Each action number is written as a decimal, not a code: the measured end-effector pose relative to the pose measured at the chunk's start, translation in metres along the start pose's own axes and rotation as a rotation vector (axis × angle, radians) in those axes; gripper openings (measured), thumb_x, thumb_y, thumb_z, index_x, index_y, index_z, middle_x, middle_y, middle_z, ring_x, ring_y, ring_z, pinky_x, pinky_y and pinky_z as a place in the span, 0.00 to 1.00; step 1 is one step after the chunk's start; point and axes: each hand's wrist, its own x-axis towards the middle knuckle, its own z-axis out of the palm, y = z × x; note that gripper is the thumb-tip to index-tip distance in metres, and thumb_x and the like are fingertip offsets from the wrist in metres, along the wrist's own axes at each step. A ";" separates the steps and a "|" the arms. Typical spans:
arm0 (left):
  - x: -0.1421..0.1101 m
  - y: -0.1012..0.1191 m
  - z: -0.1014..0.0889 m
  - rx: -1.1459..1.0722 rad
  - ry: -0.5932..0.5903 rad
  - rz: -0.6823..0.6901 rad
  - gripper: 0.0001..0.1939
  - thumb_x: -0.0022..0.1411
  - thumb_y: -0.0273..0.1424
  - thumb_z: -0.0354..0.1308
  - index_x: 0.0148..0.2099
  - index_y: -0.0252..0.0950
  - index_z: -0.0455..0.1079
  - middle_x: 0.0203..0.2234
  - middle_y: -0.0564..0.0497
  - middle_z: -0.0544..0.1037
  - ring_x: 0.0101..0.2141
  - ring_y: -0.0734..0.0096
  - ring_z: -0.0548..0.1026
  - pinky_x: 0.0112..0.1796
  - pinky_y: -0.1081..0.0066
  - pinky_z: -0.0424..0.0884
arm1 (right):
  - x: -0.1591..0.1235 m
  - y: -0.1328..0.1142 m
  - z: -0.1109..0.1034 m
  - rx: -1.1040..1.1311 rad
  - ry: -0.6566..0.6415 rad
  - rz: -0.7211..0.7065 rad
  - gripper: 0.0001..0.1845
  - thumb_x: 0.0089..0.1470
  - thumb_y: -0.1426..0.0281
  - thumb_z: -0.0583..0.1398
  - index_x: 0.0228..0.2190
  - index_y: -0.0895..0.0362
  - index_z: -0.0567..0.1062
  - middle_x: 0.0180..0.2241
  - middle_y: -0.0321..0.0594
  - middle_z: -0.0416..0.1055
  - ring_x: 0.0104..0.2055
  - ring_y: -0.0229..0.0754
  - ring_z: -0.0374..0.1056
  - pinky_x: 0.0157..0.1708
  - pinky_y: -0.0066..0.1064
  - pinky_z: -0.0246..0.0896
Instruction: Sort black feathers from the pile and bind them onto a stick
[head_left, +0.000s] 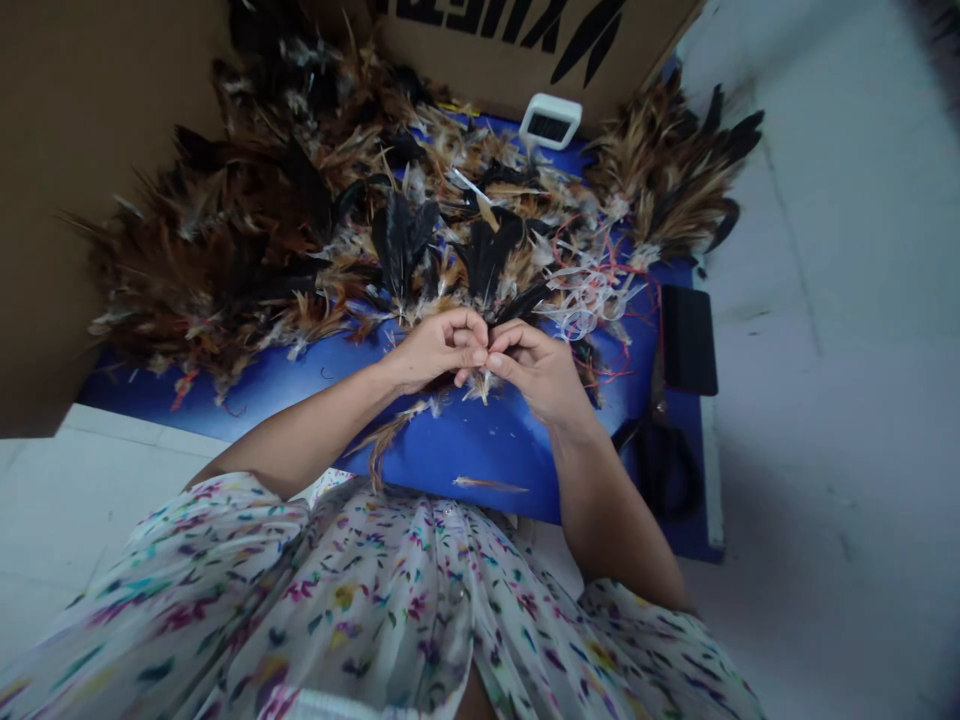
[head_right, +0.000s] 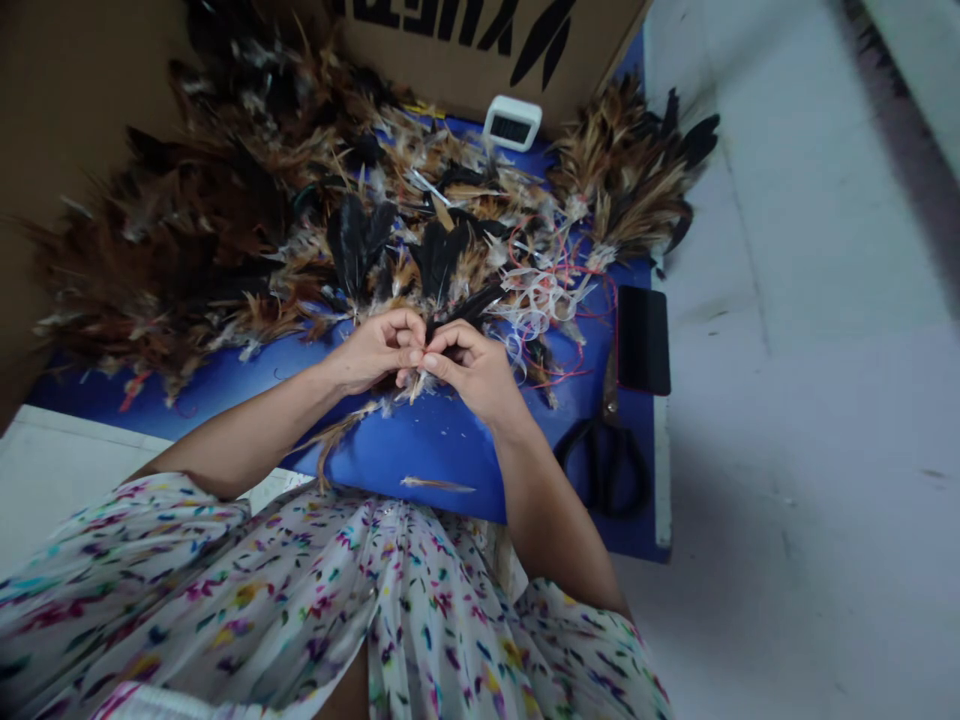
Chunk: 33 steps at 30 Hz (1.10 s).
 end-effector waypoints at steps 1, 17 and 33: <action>0.000 0.000 0.000 0.006 0.000 -0.001 0.24 0.47 0.40 0.74 0.35 0.33 0.65 0.18 0.59 0.73 0.16 0.83 0.69 0.20 0.80 0.66 | 0.000 0.000 0.000 0.001 -0.005 -0.004 0.20 0.44 0.54 0.71 0.26 0.55 0.74 0.32 0.35 0.69 0.33 0.36 0.67 0.31 0.29 0.65; -0.001 0.003 0.003 0.117 0.066 0.026 0.23 0.47 0.44 0.73 0.33 0.32 0.68 0.18 0.58 0.71 0.16 0.84 0.68 0.21 0.79 0.65 | 0.000 0.000 0.000 -0.020 0.015 -0.017 0.19 0.46 0.53 0.70 0.26 0.54 0.74 0.32 0.36 0.68 0.33 0.36 0.65 0.30 0.29 0.64; 0.000 0.003 0.008 0.161 0.225 0.072 0.25 0.45 0.45 0.73 0.31 0.32 0.67 0.16 0.57 0.72 0.17 0.81 0.70 0.21 0.79 0.66 | -0.002 -0.004 0.002 -0.275 0.106 -0.175 0.14 0.57 0.56 0.63 0.29 0.54 0.74 0.34 0.38 0.69 0.35 0.38 0.66 0.32 0.32 0.62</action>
